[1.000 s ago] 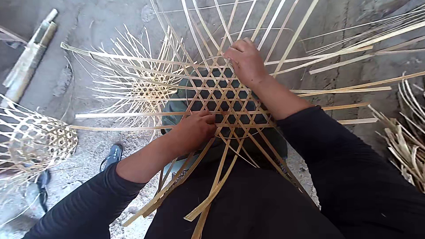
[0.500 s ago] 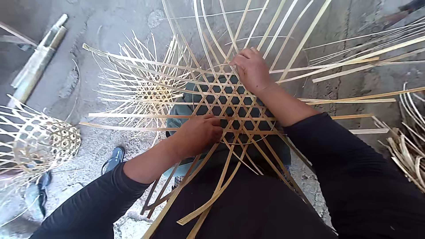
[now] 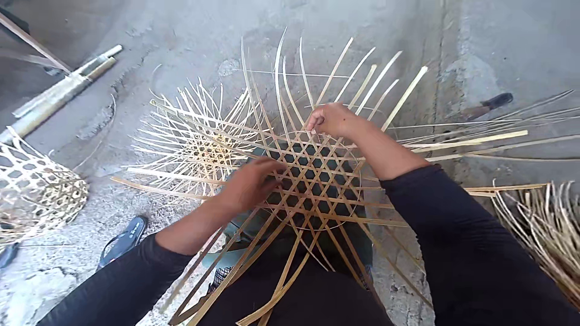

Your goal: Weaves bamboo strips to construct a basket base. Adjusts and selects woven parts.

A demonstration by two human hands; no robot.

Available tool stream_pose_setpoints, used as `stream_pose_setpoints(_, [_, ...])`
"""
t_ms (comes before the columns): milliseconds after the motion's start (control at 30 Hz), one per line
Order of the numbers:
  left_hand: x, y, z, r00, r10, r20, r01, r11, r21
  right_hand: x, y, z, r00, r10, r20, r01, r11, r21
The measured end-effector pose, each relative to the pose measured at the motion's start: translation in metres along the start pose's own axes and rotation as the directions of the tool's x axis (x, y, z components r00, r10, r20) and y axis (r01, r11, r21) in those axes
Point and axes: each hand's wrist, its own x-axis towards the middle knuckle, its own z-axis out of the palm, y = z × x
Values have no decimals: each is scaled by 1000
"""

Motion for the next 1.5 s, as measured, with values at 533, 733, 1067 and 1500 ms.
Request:
stream_pose_setpoints(533, [27,-3,-16,912,-409,-13,400,884,242,-34,6,65,860,-70,-506,70,997,-19])
stream_pose_setpoints(733, [34,-4,-18,921,-387,43,364,894,260,-32,5,87,772,-76,-631,63,997,-43])
stream_pose_setpoints(1067, [31,8,-21,929,-366,-55,368,898,240,-33,4,90,758,-75,-648,59,997,-47])
stream_pose_setpoints(1500, [39,-24,21,514,-854,83,101,-36,-994,-32,3,92,781,-71,-621,53,997,-47])
